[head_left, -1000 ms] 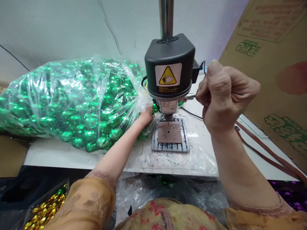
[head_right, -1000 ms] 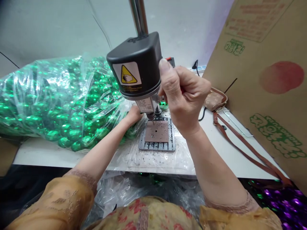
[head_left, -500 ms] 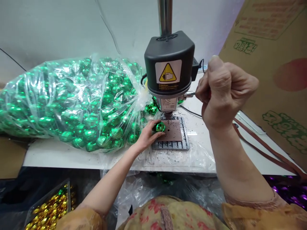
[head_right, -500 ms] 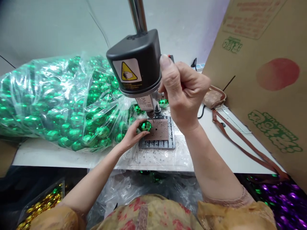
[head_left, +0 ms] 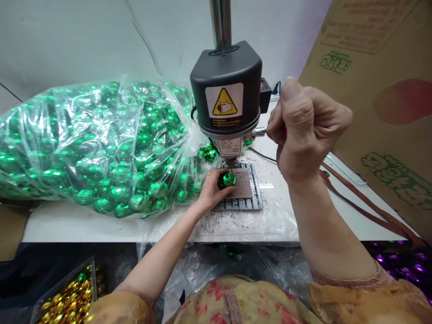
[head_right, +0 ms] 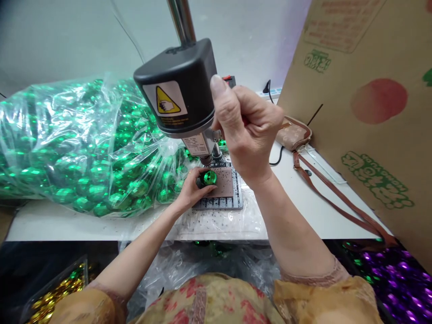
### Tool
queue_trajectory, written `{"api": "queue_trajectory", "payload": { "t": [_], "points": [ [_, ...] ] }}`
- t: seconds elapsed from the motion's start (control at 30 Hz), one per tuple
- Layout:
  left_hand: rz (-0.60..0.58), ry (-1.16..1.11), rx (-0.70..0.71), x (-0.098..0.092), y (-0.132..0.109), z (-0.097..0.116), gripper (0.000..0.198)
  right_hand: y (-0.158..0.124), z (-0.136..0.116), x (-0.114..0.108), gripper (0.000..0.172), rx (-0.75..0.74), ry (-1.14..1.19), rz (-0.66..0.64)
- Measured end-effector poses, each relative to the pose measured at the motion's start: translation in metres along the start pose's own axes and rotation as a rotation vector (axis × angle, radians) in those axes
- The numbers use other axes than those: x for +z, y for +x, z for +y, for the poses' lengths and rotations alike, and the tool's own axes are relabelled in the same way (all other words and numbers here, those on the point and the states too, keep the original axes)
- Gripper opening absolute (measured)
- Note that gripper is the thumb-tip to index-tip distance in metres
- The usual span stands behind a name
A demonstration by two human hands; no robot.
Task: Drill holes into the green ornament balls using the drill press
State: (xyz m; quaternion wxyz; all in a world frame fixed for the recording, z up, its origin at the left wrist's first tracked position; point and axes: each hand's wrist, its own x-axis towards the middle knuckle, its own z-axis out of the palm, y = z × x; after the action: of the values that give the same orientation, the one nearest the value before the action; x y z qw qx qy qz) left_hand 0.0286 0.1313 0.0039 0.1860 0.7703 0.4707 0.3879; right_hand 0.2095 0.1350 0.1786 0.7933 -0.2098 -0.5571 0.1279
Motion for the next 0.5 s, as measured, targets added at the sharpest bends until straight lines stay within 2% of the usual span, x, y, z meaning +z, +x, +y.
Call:
{"api": "queue_trajectory", "payload": {
  "t": [0.23,0.4,0.5],
  "points": [
    [0.025,-0.043,0.003,0.009,0.001,0.005,0.046,0.000,0.003,0.000,0.047,-0.027,0.039,-0.005],
    [0.121,-0.044,-0.137,0.018,-0.005,0.009,0.049,0.000,0.003,0.000,0.050,0.001,0.007,-0.004],
    [0.144,-0.041,-0.159,0.022,-0.007,0.010,0.050,0.004,0.004,0.002,0.054,0.014,-0.069,0.001]
  ]
}}
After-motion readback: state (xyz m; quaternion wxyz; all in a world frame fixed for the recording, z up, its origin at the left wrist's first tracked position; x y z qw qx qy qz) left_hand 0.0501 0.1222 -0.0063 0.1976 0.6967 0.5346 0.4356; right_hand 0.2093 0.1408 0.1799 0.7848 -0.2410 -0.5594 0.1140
